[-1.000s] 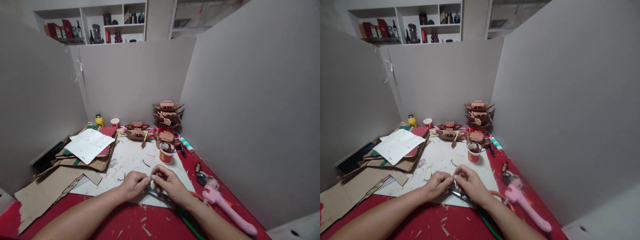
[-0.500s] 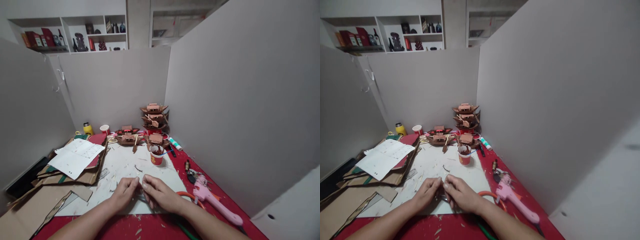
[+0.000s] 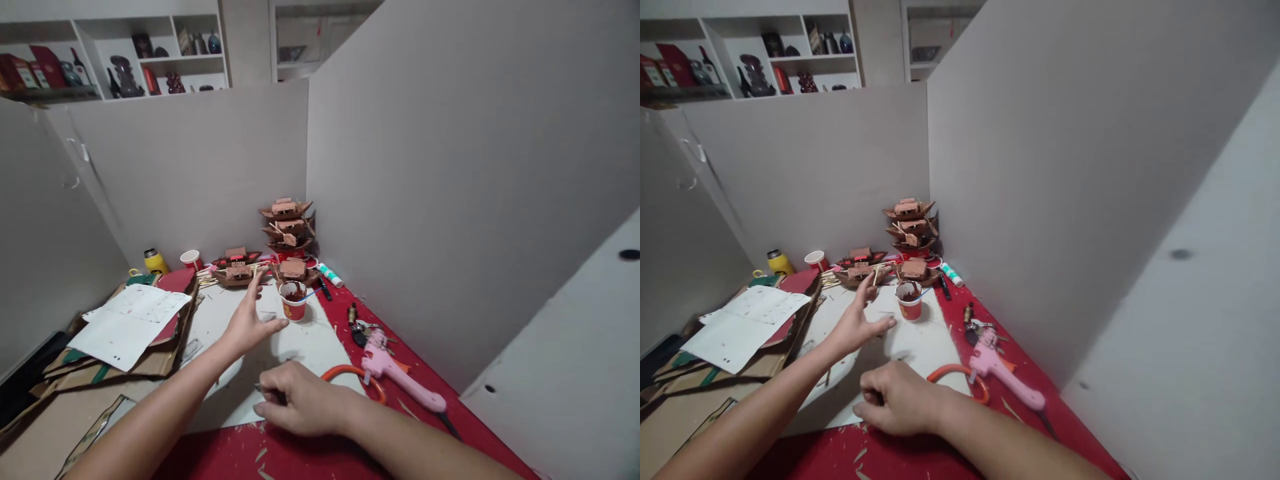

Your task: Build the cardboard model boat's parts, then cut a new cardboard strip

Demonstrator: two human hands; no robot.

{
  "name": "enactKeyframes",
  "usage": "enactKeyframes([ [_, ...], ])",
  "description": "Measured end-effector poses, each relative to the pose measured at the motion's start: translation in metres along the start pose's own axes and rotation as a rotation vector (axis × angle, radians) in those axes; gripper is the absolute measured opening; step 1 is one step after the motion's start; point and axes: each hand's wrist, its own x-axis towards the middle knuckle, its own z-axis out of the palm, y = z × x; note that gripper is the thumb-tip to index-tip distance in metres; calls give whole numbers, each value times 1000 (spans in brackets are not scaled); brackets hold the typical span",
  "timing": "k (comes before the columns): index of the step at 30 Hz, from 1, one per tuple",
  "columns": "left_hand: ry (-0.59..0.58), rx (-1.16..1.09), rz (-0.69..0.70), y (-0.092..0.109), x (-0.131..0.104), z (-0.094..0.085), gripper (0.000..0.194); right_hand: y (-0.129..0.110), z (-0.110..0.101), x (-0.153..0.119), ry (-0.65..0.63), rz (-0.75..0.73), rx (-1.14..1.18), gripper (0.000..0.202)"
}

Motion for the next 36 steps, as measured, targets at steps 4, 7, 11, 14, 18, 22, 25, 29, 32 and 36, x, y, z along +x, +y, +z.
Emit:
enactKeyframes([
  [4,-26,250,66,8,45,32,115,4,-1,-1,20,-60,-176,24],
  [7,-29,389,21,7,64,49,112,8,-1,0,31,-73,-244,25],
  [11,-88,443,-76,-1,76,57,111,14,-1,3,42,-84,-260,26],
  [14,-113,415,-89,-3,75,58,110,14,-1,3,39,-72,-244,24],
  [18,-134,371,-72,1,66,52,110,9,-2,1,46,-37,-207,22],
  [22,-128,338,-54,1,56,22,114,5,-3,-1,40,13,-155,21],
  [25,-59,321,-6,-6,50,-15,110,4,-2,-1,24,32,-112,24],
  [29,85,366,-119,-27,49,-75,108,4,-1,-1,5,57,-84,27],
  [32,203,427,-267,-43,52,-117,107,4,0,0,9,73,-85,28],
  [36,288,481,-354,-62,55,-154,106,5,-1,1,14,86,-50,28],
])
